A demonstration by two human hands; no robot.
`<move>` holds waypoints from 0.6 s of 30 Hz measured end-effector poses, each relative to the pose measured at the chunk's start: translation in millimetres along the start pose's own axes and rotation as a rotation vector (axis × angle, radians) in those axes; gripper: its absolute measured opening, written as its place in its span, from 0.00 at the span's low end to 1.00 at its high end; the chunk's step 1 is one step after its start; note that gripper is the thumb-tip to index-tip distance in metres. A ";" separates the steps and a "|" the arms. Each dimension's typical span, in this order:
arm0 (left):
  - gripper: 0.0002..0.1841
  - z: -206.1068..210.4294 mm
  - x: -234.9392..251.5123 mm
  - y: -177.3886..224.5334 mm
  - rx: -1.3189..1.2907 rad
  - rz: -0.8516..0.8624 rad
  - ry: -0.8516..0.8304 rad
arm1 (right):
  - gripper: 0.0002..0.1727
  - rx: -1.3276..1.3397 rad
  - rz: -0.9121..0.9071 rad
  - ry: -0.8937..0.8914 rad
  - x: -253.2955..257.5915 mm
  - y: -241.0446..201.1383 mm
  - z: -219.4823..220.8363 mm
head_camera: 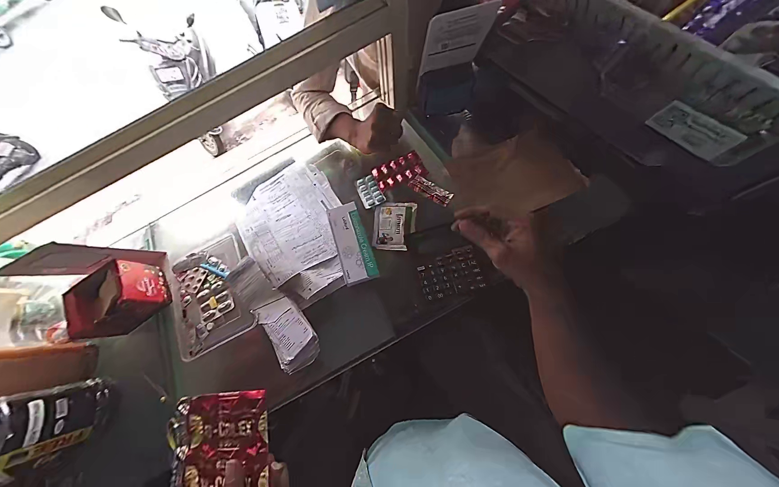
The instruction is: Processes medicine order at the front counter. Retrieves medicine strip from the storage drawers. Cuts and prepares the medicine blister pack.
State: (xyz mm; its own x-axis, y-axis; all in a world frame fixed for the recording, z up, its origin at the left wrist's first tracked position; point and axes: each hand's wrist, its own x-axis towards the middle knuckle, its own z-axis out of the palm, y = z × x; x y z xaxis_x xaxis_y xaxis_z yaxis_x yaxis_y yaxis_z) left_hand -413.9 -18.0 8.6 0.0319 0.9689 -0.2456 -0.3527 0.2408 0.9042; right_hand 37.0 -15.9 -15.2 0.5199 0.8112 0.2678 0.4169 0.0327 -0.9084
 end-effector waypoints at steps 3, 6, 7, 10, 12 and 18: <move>0.14 2.2 -19.4 3.3 0.012 0.052 0.202 | 0.11 0.153 0.025 -0.153 -48.4 5.9 45.8; 0.13 -6.7 -30.8 7.8 -0.004 0.136 0.375 | 0.10 0.375 -0.011 -0.391 -71.4 -12.6 110.9; 0.14 -12.2 -32.5 7.9 -0.008 0.156 0.393 | 0.10 0.407 -0.056 -0.463 -73.3 -25.4 132.7; 0.15 -30.5 -41.1 6.5 -0.006 0.205 0.394 | 0.13 0.337 -0.276 -0.592 -47.4 -83.1 204.3; 0.15 -38.0 -51.1 6.9 -0.014 0.220 0.387 | 0.14 0.092 -0.370 -0.655 -8.8 -123.4 262.4; 0.11 -72.5 -101.0 0.0 -0.006 0.323 0.398 | 0.12 -0.697 -0.289 -0.770 65.2 -150.4 414.6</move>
State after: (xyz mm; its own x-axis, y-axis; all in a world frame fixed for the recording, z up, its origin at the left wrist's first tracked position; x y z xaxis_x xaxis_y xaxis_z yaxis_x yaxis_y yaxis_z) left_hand -484.9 -120.0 8.1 -0.4376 0.8965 -0.0694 -0.2916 -0.0685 0.9541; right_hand -300.9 274.1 5.7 -0.1735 0.9834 -0.0524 0.9081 0.1392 -0.3950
